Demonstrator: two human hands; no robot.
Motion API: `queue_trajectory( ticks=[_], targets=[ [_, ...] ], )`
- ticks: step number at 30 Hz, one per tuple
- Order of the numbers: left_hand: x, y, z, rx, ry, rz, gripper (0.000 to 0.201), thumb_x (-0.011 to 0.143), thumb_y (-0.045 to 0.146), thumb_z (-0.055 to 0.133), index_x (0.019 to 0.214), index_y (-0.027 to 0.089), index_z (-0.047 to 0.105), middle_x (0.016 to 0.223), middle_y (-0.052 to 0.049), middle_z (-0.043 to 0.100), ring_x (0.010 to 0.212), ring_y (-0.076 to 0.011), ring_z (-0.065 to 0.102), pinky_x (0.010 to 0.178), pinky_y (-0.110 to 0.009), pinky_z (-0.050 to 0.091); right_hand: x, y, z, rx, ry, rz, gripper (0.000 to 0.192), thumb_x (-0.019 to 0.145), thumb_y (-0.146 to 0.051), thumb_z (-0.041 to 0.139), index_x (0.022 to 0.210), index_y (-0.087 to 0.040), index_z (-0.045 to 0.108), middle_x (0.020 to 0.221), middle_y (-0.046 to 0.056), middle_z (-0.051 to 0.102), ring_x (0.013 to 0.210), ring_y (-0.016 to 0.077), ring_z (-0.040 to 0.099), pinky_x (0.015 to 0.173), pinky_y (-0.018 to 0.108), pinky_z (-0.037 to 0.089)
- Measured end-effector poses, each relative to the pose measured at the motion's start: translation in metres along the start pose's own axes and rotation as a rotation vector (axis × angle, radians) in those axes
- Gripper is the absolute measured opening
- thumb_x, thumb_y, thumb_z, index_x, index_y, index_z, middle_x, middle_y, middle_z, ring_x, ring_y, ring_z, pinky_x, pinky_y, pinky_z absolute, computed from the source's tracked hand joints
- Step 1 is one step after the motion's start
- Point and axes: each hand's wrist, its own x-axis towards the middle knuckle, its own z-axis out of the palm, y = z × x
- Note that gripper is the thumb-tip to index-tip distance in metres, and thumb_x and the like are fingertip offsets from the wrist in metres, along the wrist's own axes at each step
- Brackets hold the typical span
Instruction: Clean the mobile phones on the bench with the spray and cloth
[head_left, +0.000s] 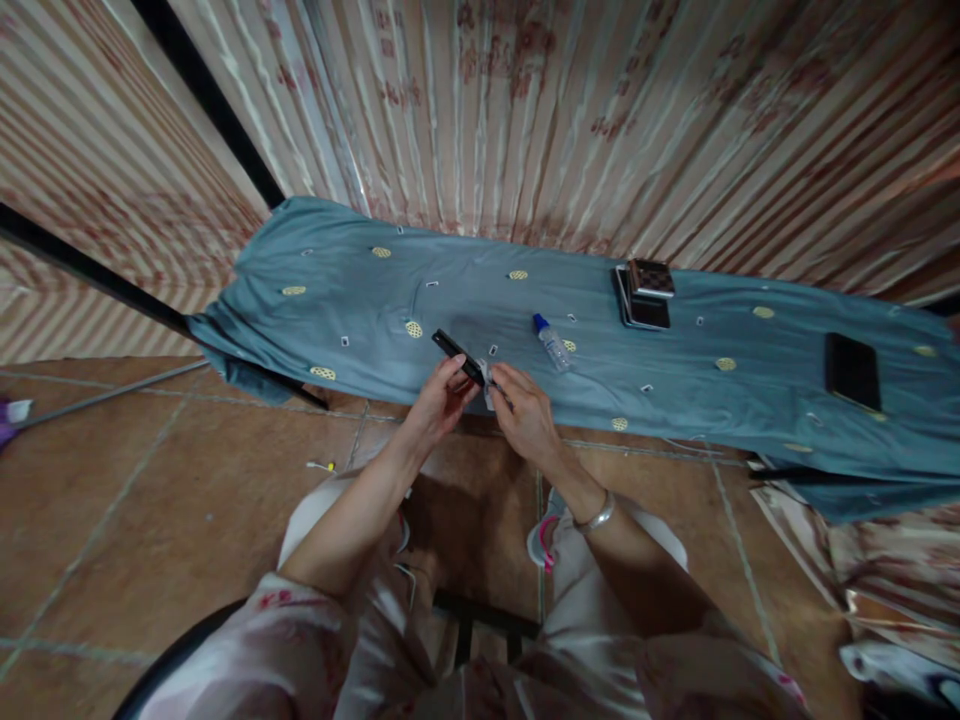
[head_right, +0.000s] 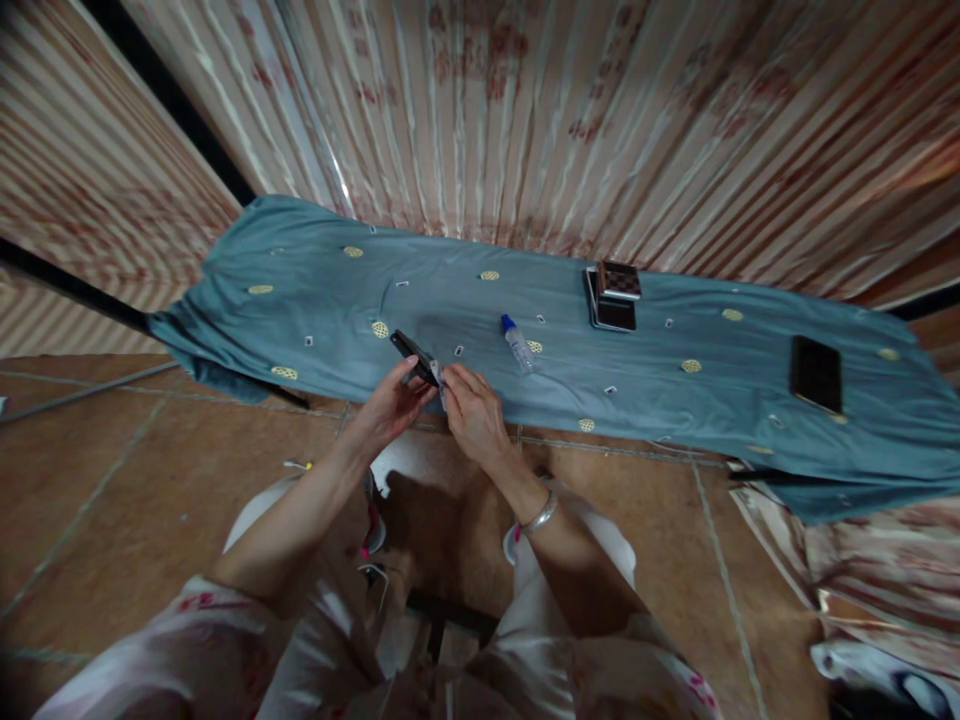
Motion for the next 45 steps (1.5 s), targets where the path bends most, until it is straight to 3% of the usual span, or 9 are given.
queue_trajectory(
  ticks=[4, 9, 15, 25, 31, 37, 45],
  targets=[
    [-0.004, 0.003, 0.000, 0.056, -0.025, -0.029, 0.033, 0.065, 0.029, 0.079, 0.091, 0.021, 0.060, 0.079, 0.004, 0.068, 0.073, -0.0100, 0.064, 0.072, -0.023, 0.047, 0.002, 0.001, -0.001, 0.048, 0.010, 0.008, 0.034, 0.092, -0.021, 0.046, 0.118, -0.022, 0.068, 0.122, 0.009, 0.069, 0.116, 0.0238, 0.063, 0.106, 0.042, 0.047],
    [-0.011, 0.003, 0.006, 0.093, -0.048, 0.013, 0.050, 0.060, 0.019, 0.081, 0.106, 0.022, 0.061, 0.087, 0.003, 0.070, 0.076, -0.0114, 0.064, 0.075, -0.027, 0.050, 0.005, 0.005, -0.004, 0.089, 0.066, 0.026, 0.034, 0.089, -0.019, 0.048, 0.114, -0.024, 0.070, 0.118, 0.005, 0.072, 0.111, 0.0210, 0.066, 0.101, 0.038, 0.051],
    [-0.015, -0.007, 0.006, 0.200, -0.064, 0.028, 0.072, 0.059, 0.017, 0.082, 0.127, 0.024, 0.059, 0.075, 0.005, 0.065, 0.072, -0.0108, 0.059, 0.074, -0.026, 0.047, 0.004, 0.009, -0.001, 0.139, 0.086, 0.034, 0.033, 0.090, -0.019, 0.048, 0.113, -0.025, 0.071, 0.118, 0.005, 0.072, 0.112, 0.0203, 0.066, 0.102, 0.037, 0.051],
    [-0.023, -0.016, 0.009, 0.276, -0.249, -0.102, 0.062, 0.063, 0.024, 0.082, 0.123, 0.025, 0.066, 0.098, -0.003, 0.068, 0.088, -0.0163, 0.061, 0.082, -0.032, 0.048, 0.009, 0.022, -0.012, 0.216, 0.169, 0.085, 0.032, 0.089, -0.021, 0.051, 0.114, -0.023, 0.071, 0.121, 0.007, 0.071, 0.115, 0.0210, 0.065, 0.103, 0.038, 0.050],
    [-0.014, -0.018, 0.005, 0.285, -0.183, -0.063, 0.069, 0.059, 0.026, 0.084, 0.125, 0.026, 0.064, 0.096, -0.001, 0.067, 0.083, -0.0136, 0.060, 0.078, -0.030, 0.049, 0.006, 0.015, -0.013, 0.202, 0.151, 0.029, 0.032, 0.092, -0.024, 0.050, 0.117, -0.024, 0.070, 0.124, 0.006, 0.069, 0.117, 0.0205, 0.064, 0.104, 0.039, 0.051],
    [-0.012, -0.022, 0.003, 0.375, -0.107, -0.027, 0.073, 0.057, 0.025, 0.084, 0.127, 0.024, 0.063, 0.076, 0.003, 0.059, 0.072, -0.0113, 0.056, 0.071, -0.026, 0.045, 0.005, 0.012, -0.018, 0.046, 0.100, -0.030, 0.036, 0.095, -0.024, 0.044, 0.124, -0.027, 0.066, 0.131, 0.006, 0.065, 0.122, 0.0211, 0.060, 0.108, 0.042, 0.047],
    [-0.016, -0.025, 0.006, 0.448, -0.154, -0.012, 0.078, 0.054, 0.019, 0.085, 0.129, 0.018, 0.063, 0.076, 0.002, 0.062, 0.073, -0.0120, 0.054, 0.073, -0.026, 0.044, 0.009, 0.017, -0.026, -0.046, 0.117, -0.068, 0.041, 0.096, -0.019, 0.038, 0.127, -0.024, 0.064, 0.129, 0.008, 0.066, 0.120, 0.0207, 0.061, 0.106, 0.042, 0.047]
  ],
)
